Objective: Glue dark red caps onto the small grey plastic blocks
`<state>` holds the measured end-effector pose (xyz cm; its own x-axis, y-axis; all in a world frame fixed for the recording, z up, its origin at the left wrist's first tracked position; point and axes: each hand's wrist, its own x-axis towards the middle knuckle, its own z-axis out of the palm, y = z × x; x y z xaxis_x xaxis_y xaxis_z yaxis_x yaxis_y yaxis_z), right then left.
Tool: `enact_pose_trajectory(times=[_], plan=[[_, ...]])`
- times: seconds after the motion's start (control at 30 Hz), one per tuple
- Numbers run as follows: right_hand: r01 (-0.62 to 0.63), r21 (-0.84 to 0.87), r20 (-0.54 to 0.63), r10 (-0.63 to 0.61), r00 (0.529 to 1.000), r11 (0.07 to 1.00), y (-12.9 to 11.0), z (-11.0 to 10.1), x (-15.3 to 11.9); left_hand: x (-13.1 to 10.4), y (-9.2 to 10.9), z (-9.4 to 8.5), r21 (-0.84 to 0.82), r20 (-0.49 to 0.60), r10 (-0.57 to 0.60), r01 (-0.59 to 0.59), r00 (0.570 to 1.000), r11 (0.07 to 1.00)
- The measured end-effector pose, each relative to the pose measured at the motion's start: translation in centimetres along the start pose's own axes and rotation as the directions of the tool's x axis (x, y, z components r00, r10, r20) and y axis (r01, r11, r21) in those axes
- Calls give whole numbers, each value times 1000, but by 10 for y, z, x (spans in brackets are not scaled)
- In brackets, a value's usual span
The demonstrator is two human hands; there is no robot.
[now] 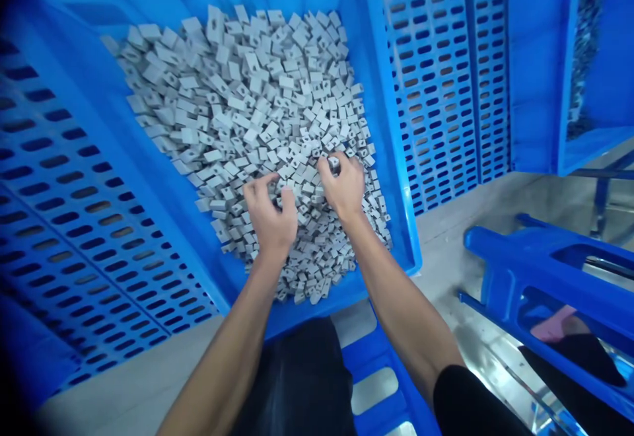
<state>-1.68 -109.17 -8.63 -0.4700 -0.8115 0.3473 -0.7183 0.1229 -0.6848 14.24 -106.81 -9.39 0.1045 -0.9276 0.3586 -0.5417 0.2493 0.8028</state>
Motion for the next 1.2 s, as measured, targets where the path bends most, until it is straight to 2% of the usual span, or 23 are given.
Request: enact_pose_trajectory(times=[0.17,0.33,0.5,0.63,0.77,0.87,0.97,1.2], plan=[[54,26,31,-55,998,998,-4,-3,-18,-20,12,11,-91,-28,26,-28,999,995],[91,70,51,-94,994,993,-2,-3,-10,-27,14,16,-193,-12,66,-67,998,979],[144,151,87,-158,984,978,-12,-7,-9,-25,15,19,-247,-36,22,-30,999,968],[175,230,111,-205,972,957,-24,-11,-26,-33,17,25,-277,-75,-28,7,997,961],[174,358,100,-223,970,917,-25,-14,-45,-40,19,28,-356,-102,-58,18,993,934],[175,413,76,-226,971,894,-24,-14,-55,-39,21,23,-419,-126,-62,4,990,908],[124,476,55,-170,984,871,-28,-13,-64,-37,23,15,-460,-138,-46,-23,989,888],[63,547,-16,-64,998,835,-54,-18,-93,-39,28,-12,-489,-138,-3,-65,990,870]])
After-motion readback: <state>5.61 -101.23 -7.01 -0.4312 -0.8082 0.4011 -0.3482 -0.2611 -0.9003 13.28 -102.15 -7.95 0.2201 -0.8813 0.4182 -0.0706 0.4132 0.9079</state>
